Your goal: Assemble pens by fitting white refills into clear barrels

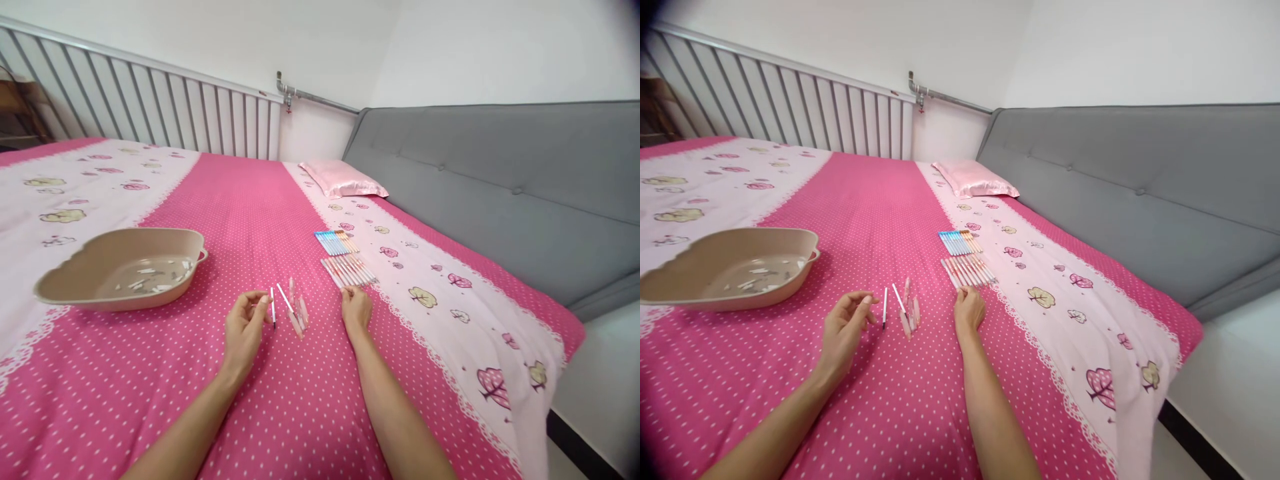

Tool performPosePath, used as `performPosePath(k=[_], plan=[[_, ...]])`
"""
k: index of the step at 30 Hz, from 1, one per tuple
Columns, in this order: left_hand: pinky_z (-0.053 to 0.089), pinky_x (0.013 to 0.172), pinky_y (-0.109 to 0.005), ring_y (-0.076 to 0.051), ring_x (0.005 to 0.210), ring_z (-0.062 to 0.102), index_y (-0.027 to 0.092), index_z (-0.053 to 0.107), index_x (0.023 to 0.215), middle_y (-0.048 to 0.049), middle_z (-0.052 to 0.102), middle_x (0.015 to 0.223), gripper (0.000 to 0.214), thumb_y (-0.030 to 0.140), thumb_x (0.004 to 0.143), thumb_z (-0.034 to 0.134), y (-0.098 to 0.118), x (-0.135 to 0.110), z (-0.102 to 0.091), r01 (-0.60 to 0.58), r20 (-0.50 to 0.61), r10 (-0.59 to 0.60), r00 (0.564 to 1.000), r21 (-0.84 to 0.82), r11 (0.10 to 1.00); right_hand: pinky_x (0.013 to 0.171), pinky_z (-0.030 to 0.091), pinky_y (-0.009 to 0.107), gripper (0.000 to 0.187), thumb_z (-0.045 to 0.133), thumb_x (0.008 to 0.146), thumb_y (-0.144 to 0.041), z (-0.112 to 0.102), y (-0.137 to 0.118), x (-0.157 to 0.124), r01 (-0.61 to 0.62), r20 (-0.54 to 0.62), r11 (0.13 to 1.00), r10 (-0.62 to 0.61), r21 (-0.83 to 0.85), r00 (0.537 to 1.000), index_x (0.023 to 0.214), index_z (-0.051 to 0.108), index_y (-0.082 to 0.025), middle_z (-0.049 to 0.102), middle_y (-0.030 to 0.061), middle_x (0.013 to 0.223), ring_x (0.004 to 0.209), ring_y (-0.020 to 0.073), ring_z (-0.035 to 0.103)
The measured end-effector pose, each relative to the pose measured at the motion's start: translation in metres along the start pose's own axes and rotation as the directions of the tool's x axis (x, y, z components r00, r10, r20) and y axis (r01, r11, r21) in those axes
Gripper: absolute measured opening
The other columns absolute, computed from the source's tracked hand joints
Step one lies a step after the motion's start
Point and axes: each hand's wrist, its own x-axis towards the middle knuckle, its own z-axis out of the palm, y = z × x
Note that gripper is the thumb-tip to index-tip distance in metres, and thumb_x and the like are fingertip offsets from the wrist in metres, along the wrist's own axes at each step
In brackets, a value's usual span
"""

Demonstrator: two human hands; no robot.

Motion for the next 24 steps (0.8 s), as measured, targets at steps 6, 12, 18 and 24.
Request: performPosePath(k=[6, 12, 18, 24], plan=[[0.04, 0.049, -0.023, -0.01, 0.056, 0.051, 0.018, 0.055, 0.09, -0.0007, 0.059, 0.077, 0.026, 0.041, 0.079, 0.052, 0.0002, 0.0007, -0.0008, -0.005, 0.005, 0.005, 1.0, 0.018, 1.0, 0.055, 0.034, 0.025, 0.032, 0.043, 0.083, -0.033, 0.0038, 0.0024, 0.0043, -0.069, 0.015, 0.997, 0.068, 0.047, 0.998, 0.086, 0.07, -0.016, 0.071, 0.0088, 0.078, 0.064, 0.0183, 0.061], [0.04, 0.049, -0.023, -0.01, 0.055, 0.051, 0.018, 0.055, 0.09, -0.0011, 0.059, 0.078, 0.026, 0.041, 0.079, 0.052, -0.0001, 0.0012, -0.0003, -0.011, 0.006, 0.011, 1.0, 0.013, 1.0, 0.052, 0.033, 0.025, 0.037, 0.041, 0.083, -0.038, 0.0026, 0.0018, 0.0041, -0.093, 0.038, 0.995, 0.091, 0.042, 0.995, 0.08, 0.071, -0.015, 0.07, 0.0091, 0.072, 0.06, 0.0186, 0.06], [0.04, 0.049, -0.023, -0.01, 0.056, 0.051, 0.018, 0.055, 0.09, -0.0014, 0.059, 0.079, 0.026, 0.042, 0.08, 0.051, -0.0003, 0.0006, -0.0009, 0.0, 0.007, 0.0, 1.0, 0.032, 0.999, 0.056, 0.036, 0.027, 0.039, 0.041, 0.083, -0.039, -0.0002, -0.0019, 0.0, -0.093, 0.037, 0.996, 0.093, 0.01, 0.995, 0.081, 0.07, -0.014, 0.07, 0.013, 0.075, 0.065, 0.021, 0.061], [0.04, 0.051, -0.023, -0.01, 0.057, 0.051, 0.018, 0.056, 0.089, -0.0001, 0.058, 0.076, 0.026, 0.042, 0.08, 0.051, 0.0014, -0.0002, -0.0005, 0.007, 0.016, -0.008, 1.0, 0.033, 0.999, 0.06, 0.04, 0.027, 0.03, 0.054, 0.075, -0.043, -0.0021, -0.004, -0.0022, -0.057, 0.041, 0.998, 0.058, -0.011, 0.997, 0.083, 0.07, -0.019, 0.07, 0.0101, 0.081, 0.072, 0.0209, 0.062]])
